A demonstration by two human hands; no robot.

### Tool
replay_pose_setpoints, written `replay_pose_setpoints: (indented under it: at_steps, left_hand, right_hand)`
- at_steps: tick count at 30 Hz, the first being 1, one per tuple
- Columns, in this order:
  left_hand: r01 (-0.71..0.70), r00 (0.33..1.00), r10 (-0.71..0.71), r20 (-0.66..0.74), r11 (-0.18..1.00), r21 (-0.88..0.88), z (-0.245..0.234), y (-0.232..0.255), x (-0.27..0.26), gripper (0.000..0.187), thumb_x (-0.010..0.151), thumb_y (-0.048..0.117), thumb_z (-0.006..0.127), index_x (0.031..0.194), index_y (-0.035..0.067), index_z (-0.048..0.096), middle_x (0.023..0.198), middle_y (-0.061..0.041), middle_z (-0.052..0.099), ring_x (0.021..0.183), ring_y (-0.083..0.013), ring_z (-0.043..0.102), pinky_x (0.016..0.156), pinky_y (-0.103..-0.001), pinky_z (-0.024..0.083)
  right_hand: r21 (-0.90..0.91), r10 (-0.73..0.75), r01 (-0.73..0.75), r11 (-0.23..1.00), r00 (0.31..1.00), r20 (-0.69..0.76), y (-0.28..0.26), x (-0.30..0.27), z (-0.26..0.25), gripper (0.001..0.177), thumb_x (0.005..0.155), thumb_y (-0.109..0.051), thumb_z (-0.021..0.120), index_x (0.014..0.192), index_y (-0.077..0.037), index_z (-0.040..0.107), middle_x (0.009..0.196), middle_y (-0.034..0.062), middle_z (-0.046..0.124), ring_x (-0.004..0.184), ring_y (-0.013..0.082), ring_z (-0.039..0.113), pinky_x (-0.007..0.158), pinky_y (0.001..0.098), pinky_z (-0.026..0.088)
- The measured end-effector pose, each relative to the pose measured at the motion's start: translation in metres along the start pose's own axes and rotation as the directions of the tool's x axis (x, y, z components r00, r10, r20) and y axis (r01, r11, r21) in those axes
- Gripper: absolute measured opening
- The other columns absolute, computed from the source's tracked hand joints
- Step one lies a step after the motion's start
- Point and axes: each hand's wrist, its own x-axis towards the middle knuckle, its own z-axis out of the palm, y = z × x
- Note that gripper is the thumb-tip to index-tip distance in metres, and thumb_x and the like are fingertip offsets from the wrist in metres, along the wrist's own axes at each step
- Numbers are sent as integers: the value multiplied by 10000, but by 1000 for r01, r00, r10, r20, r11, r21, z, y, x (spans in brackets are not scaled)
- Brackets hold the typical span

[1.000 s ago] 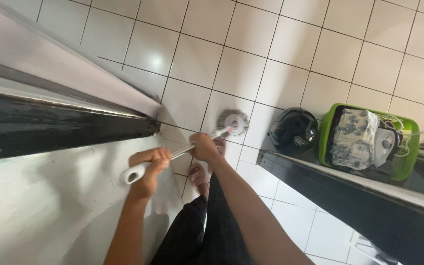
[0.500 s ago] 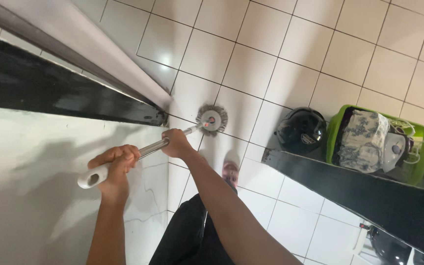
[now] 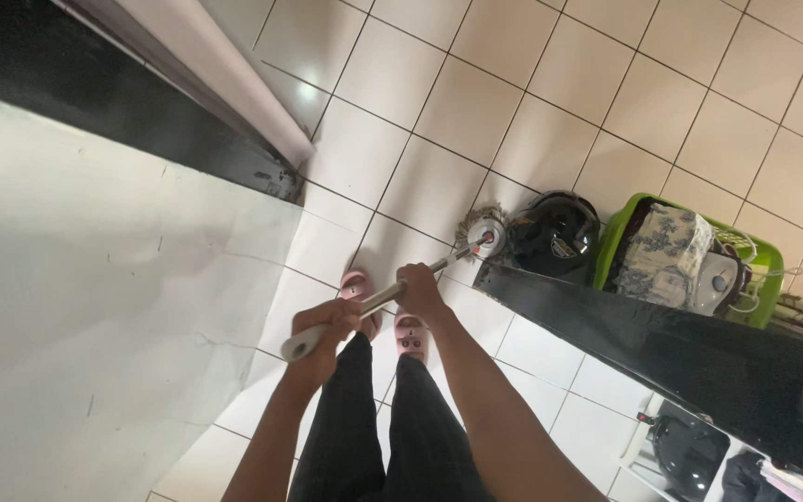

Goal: The person mops a tiled floor using a spin mop, moving systematically across the room and around furniture and storage items. The mop is used with both hands to cover different sections of the floor.

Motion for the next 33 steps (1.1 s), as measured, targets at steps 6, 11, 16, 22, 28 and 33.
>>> replay_pose_setpoints:
  at_steps: [6,11,16,22,28,33]
  left_hand:
    - [-236,895,298,-333,948,214,-62,62,-66,140,792,16,580,780,-54,700,641,-76,611,542,-132,488,512,-287,372]
    - [-538,778,541,-320,836,107,-71,67,-93,398,836,1,530,530,88,290,485,-24,327,421,-142,375,469,-274,269]
    - [-607,760,614,-213,788,105,-29,16,-85,304,941,135,470,650,49,441,600,-52,516,553,-167,528,514,-320,421]
    - [-135,945,147,-294,989,60,6,-33,-130,161,861,69,597,843,-57,696,759,-91,670,709,-154,590,637,-295,476]
    - [-351,701,391,-597,917,189,-70,17,-206,242,840,0,539,601,5,495,633,-87,569,564,-180,528,544,-321,448]
    - [-492,517,519,-680,831,261,-97,19,-254,313,826,10,515,585,68,324,549,-46,372,510,-156,387,556,-327,395]
  right_hand:
    - [149,-78,63,987,992,97,-136,18,60,60,691,-119,689,676,-93,637,730,160,689,782,382,665,746,488,514]
    - [333,-171,72,940,945,278,-200,19,53,84,749,-106,642,682,-59,625,725,189,680,766,391,677,717,476,538]
    - [243,-178,134,961,970,165,-124,-14,29,110,703,-96,704,653,-46,619,701,186,667,721,395,665,679,485,523]
    - [112,-195,183,977,975,103,-46,-54,27,152,619,-108,750,600,-60,608,664,180,646,675,399,652,641,479,519]
    - [279,-339,259,925,893,296,-199,-65,104,196,675,-135,742,609,-38,585,693,189,643,691,398,633,623,484,488]
    - [409,-421,188,893,671,610,-285,-77,125,80,709,-98,611,668,-41,572,696,188,636,677,382,651,627,479,501]
